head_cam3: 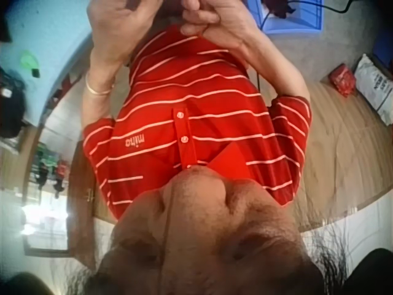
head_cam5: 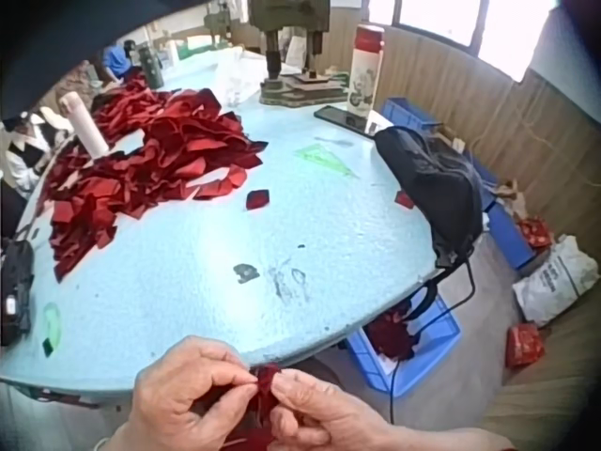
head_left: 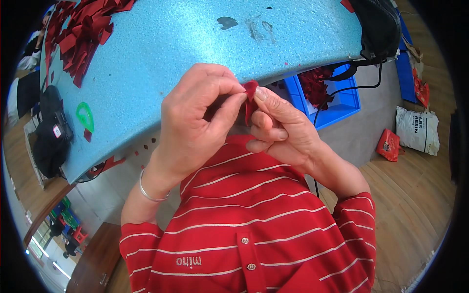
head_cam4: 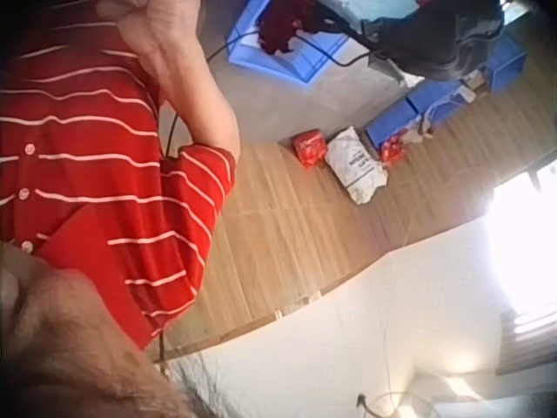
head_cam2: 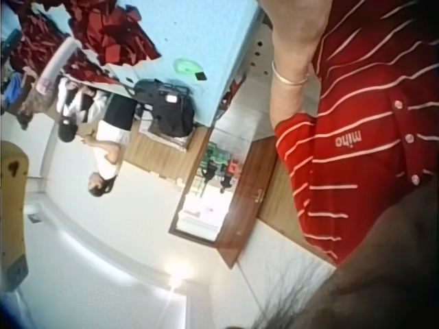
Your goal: Folding red fabric strips into decorative petal shapes at a factory workbench.
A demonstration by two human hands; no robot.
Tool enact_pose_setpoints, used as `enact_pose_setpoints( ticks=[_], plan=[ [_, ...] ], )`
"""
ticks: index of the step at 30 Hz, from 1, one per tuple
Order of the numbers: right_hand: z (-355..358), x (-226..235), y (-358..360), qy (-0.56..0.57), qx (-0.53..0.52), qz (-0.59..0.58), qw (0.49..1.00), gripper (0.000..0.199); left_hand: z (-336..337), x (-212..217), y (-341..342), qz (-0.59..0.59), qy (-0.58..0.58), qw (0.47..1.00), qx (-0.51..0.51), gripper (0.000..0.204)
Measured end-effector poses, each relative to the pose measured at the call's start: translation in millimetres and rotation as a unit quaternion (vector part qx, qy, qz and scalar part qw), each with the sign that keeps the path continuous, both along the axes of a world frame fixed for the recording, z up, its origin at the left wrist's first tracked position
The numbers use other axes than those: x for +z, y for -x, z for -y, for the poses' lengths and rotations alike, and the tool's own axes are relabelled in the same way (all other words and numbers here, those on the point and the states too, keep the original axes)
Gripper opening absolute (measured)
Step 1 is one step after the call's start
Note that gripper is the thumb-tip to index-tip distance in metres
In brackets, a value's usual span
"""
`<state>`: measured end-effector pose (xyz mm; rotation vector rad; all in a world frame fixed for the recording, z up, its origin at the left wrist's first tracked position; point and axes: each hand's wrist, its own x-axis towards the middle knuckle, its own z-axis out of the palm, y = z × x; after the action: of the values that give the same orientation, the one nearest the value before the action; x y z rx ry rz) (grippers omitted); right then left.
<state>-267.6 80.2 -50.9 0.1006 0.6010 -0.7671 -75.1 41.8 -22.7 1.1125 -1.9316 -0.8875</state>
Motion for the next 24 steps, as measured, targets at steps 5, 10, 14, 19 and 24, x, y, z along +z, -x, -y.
enact_pose_setpoints(
  ticks=[5, 10, 14, 19, 24],
  plan=[
    [0.7, 5.0, -0.3, 0.031, 0.015, -0.032, 0.999, 0.016, 2.5, -3.9, -1.2, 0.008, 0.038, 0.999, -0.014, 0.014],
    [2.7, 8.6, 0.0, 0.059, 0.026, -0.078, 0.995, 0.016, 1.3, -0.2, -2.7, 0.007, -0.004, 1.0, -0.02, 0.017],
    [2.8, -2.9, 6.0, 0.031, -0.022, 0.047, 0.998, 0.016, 4.6, -2.9, -7.1, -0.113, -0.009, 0.993, 0.043, 0.02],
    [2.4, -21.9, 12.5, 0.103, -0.074, 0.184, 0.975, 0.019, -13.8, -12.8, -30.4, -0.207, -0.188, 0.953, 0.115, 0.022],
    [3.8, -21.7, 4.8, 0.129, -0.095, 0.181, 0.97, 0.023, -24.1, -6.7, -26.8, -0.297, -0.375, 0.874, 0.085, 0.025]
  ],
)
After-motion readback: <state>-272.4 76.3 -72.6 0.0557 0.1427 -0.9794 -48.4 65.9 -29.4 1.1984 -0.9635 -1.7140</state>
